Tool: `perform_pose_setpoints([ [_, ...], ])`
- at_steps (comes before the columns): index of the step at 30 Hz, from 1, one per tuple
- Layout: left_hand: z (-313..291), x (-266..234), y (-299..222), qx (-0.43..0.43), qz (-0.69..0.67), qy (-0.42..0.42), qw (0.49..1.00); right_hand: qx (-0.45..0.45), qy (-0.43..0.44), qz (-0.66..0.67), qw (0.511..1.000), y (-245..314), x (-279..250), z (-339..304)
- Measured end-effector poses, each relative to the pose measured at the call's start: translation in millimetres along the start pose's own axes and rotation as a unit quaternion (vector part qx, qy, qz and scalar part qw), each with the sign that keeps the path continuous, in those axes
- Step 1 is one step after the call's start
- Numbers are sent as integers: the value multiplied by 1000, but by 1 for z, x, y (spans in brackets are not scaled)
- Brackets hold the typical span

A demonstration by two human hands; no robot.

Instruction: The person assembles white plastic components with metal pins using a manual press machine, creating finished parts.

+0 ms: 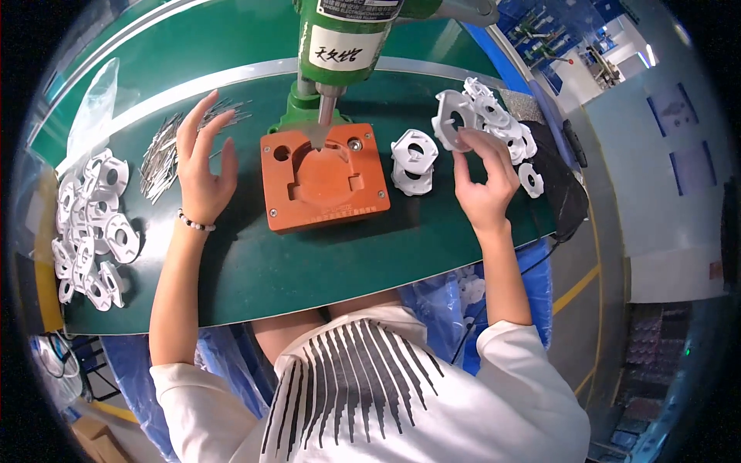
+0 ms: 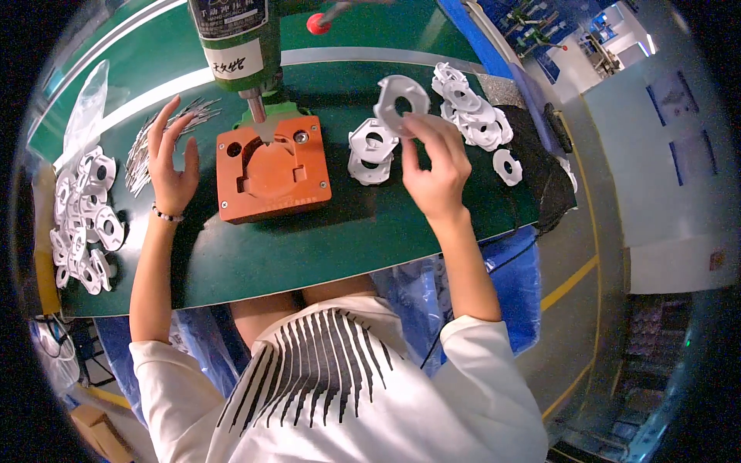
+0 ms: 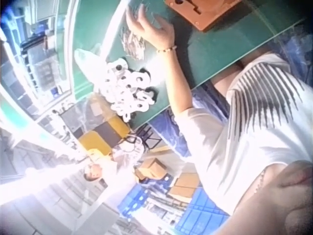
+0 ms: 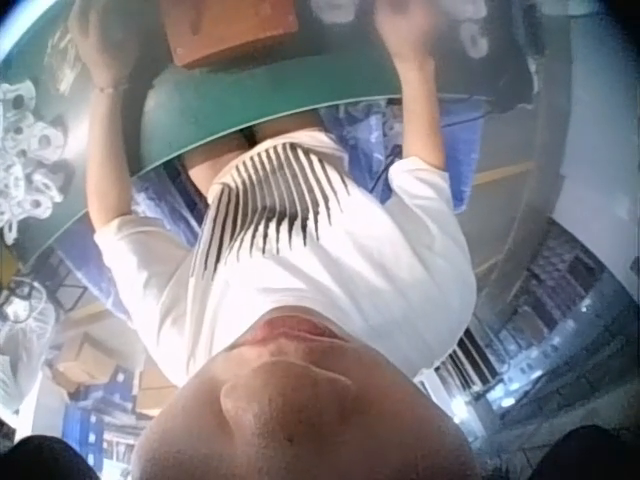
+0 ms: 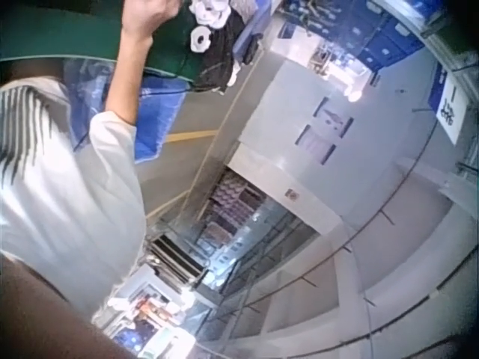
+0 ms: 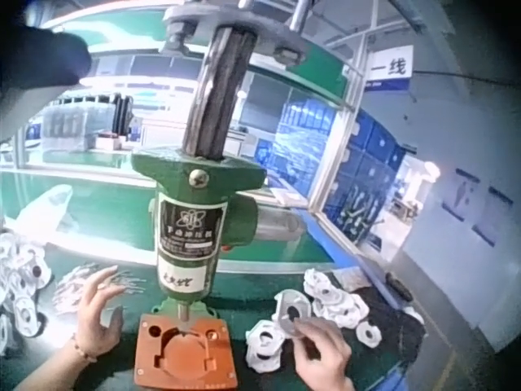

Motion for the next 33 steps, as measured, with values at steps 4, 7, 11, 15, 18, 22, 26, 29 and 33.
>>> perform_pose_setpoints([
  [4, -6, -8, 7, -8, 11, 25, 1000, -48, 32, 98, 994, 46, 10, 16],
  [7, -4, -6, 3, -10, -3, 15, 1000, -38, 74, 127, 988, 71, 12, 23],
  [11, -1, -4, -2, -8, -28, 5, 1000, -38, 217, 106, 970, 106, 37, 35],
  [15, -3, 0, -2, -9, -68, 10, 998, 23, 288, 136, 948, 116, 75, 50],
  [18, -2, -4, -3, -16, -80, 11, 997, 79, 281, 239, 926, 107, 84, 54],
  [22, 2, -9, -4, -8, -76, 0, 997, -41, 297, 240, 923, 88, 66, 58],
  [26, 1, -8, -4, -1, -92, 9, 996, -27, 361, 245, 899, 75, 61, 44],
  [29, 0, -5, -4, 4, -95, 13, 995, 21, 370, 210, 905, 83, 57, 42],
  [33, 0, -6, -5, 6, -96, 12, 995, 60, 320, 157, 932, 95, 58, 36],
])
Point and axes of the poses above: each hand's wrist, its own z-axis towards the middle knuckle, its own x-axis out of the palm, y = z × x, the point moved 3 cm from there along z, towards the middle knuckle, and after that the axes turned 2 degrees about z, right-handed, at the moved point
